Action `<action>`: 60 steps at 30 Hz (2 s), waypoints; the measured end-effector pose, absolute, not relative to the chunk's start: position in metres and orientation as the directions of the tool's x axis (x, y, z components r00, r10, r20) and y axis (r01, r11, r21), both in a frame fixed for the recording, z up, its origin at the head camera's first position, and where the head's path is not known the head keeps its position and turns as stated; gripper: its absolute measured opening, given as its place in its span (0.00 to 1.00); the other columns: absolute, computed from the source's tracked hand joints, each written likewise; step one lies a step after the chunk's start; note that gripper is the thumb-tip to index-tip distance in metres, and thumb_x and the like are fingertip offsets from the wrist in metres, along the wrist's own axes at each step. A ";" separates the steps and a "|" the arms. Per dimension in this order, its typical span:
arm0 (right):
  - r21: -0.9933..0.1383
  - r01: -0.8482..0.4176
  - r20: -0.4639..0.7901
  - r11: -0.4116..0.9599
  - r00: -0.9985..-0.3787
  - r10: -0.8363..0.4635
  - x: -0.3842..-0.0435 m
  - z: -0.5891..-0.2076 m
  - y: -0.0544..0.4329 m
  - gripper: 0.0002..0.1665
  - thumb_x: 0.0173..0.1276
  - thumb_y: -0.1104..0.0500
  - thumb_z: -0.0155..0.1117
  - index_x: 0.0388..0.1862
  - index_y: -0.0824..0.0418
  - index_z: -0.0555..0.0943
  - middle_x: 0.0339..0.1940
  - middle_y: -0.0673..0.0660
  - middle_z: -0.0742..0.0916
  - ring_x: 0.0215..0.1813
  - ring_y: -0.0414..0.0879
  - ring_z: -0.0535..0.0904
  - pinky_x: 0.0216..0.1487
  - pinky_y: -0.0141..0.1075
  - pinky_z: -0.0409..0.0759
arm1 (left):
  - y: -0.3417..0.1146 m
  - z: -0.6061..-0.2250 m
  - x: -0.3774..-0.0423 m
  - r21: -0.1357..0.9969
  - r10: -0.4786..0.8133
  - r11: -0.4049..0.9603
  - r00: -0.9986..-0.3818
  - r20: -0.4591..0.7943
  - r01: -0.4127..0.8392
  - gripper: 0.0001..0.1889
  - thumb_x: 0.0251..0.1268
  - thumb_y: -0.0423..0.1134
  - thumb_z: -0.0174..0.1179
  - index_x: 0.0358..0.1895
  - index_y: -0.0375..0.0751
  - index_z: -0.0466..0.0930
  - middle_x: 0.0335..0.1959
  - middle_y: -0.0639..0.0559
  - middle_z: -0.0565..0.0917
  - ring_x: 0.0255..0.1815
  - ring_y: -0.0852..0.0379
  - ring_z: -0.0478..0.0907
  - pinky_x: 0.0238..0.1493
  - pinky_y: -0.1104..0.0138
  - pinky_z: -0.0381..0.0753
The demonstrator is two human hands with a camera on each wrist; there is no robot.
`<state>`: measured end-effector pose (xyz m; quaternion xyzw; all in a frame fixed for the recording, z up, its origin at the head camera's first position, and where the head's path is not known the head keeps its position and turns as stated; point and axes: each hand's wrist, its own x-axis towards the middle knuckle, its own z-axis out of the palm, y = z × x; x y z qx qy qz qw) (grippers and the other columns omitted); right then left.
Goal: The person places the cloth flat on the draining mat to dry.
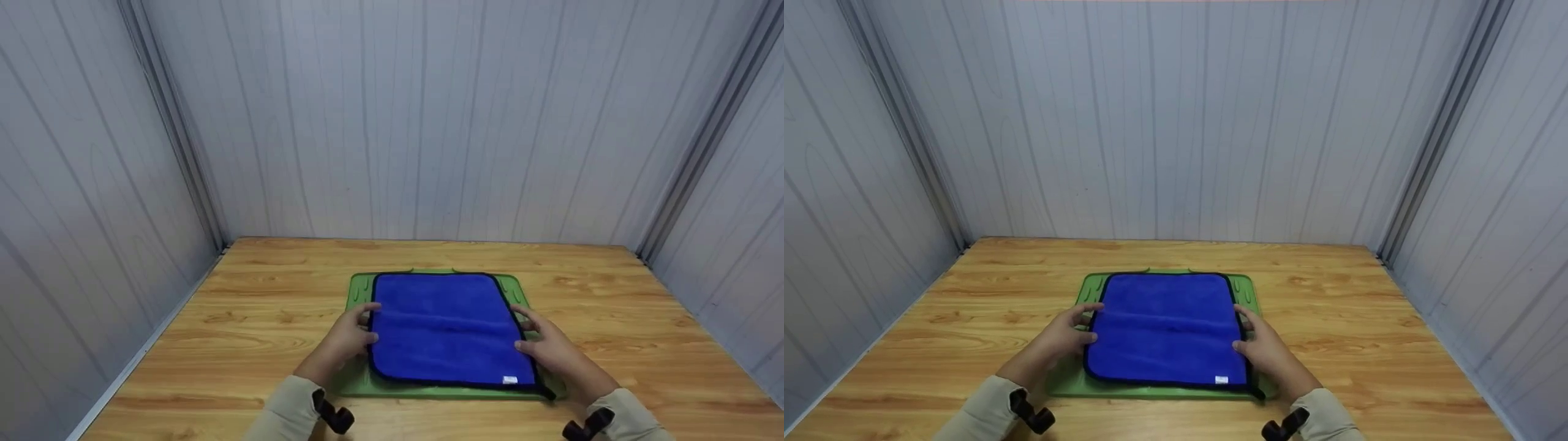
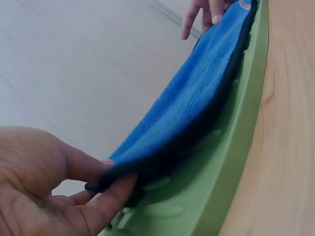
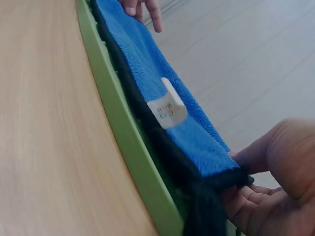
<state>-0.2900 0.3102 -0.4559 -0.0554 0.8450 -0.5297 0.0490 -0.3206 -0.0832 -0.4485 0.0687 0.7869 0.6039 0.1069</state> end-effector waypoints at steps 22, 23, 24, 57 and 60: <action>-0.792 0.034 -0.118 0.610 -0.988 -0.097 -0.392 -0.429 0.285 0.29 0.79 0.58 0.55 0.75 0.67 0.68 0.72 0.73 0.71 0.48 0.52 0.78 0.44 0.42 0.77 | -0.061 -0.437 -0.395 0.931 0.051 0.319 -0.978 -0.203 -0.177 0.23 0.77 0.41 0.53 0.69 0.37 0.74 0.69 0.39 0.74 0.68 0.42 0.71 0.64 0.50 0.73; -0.799 0.031 -0.105 0.601 -0.990 -0.089 -0.399 -0.430 0.283 0.29 0.79 0.58 0.54 0.74 0.69 0.68 0.73 0.73 0.71 0.56 0.55 0.78 0.51 0.44 0.78 | -0.059 -0.438 -0.399 0.938 0.039 0.304 -0.981 -0.187 -0.167 0.23 0.77 0.41 0.52 0.69 0.36 0.74 0.69 0.38 0.73 0.69 0.42 0.70 0.66 0.50 0.72; -0.810 0.028 -0.096 0.586 -0.992 -0.086 -0.404 -0.431 0.281 0.29 0.79 0.59 0.54 0.74 0.70 0.68 0.73 0.74 0.70 0.61 0.60 0.76 0.56 0.47 0.77 | -0.058 -0.440 -0.402 0.944 0.027 0.290 -0.985 -0.172 -0.157 0.23 0.77 0.41 0.52 0.69 0.35 0.74 0.70 0.38 0.73 0.70 0.42 0.69 0.67 0.50 0.71; -0.690 -0.086 -0.042 0.718 -0.986 -0.159 -0.347 -0.439 0.314 0.26 0.75 0.62 0.60 0.70 0.64 0.74 0.63 0.73 0.78 0.49 0.56 0.81 0.43 0.46 0.81 | -0.059 -0.440 -0.355 0.906 0.176 0.422 -0.981 -0.083 -0.001 0.25 0.70 0.30 0.58 0.69 0.33 0.72 0.69 0.33 0.72 0.50 0.47 0.79 0.42 0.60 0.80; -0.727 -0.059 -0.083 0.685 -0.982 -0.173 -0.318 -0.440 0.320 0.28 0.73 0.65 0.62 0.71 0.63 0.73 0.62 0.71 0.77 0.38 0.50 0.80 0.34 0.42 0.80 | -0.064 -0.441 -0.339 0.920 0.219 0.392 -0.971 -0.096 -0.003 0.27 0.66 0.24 0.60 0.69 0.34 0.73 0.70 0.31 0.70 0.36 0.54 0.77 0.29 0.65 0.76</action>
